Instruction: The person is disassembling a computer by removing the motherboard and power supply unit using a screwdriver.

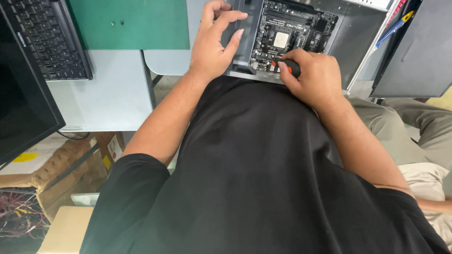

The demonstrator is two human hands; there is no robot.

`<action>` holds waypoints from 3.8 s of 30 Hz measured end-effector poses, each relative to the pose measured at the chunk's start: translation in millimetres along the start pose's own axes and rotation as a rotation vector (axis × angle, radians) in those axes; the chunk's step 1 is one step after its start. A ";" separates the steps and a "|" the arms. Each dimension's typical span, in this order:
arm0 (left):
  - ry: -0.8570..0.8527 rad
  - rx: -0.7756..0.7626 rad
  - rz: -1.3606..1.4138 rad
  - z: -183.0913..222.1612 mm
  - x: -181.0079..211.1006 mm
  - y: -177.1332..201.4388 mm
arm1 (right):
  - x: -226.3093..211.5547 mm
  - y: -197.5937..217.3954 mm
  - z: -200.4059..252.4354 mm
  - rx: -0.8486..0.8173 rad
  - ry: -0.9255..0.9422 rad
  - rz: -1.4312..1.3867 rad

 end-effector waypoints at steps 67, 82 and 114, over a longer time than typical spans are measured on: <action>-0.163 -0.730 -0.245 -10.7 74.5 -14.6 | -79.4 62.5 -14.7 -0.369 -0.123 0.410; 0.046 -0.561 -0.143 15.2 67.1 -28.8 | -67.3 85.4 -1.9 -0.306 0.181 0.333; 0.195 -0.393 -0.404 22.5 82.8 -62.1 | -26.2 38.1 8.9 -0.155 0.374 0.365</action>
Point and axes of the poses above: each hand's wrist, its own z-axis away from the middle knuckle, its own y-axis out of the back of the hand, x = y × z, the point moved 2 cm from there along -z, towards the middle knuckle, and after that the axes turned 6 degrees about y, right-handed, at the moved point
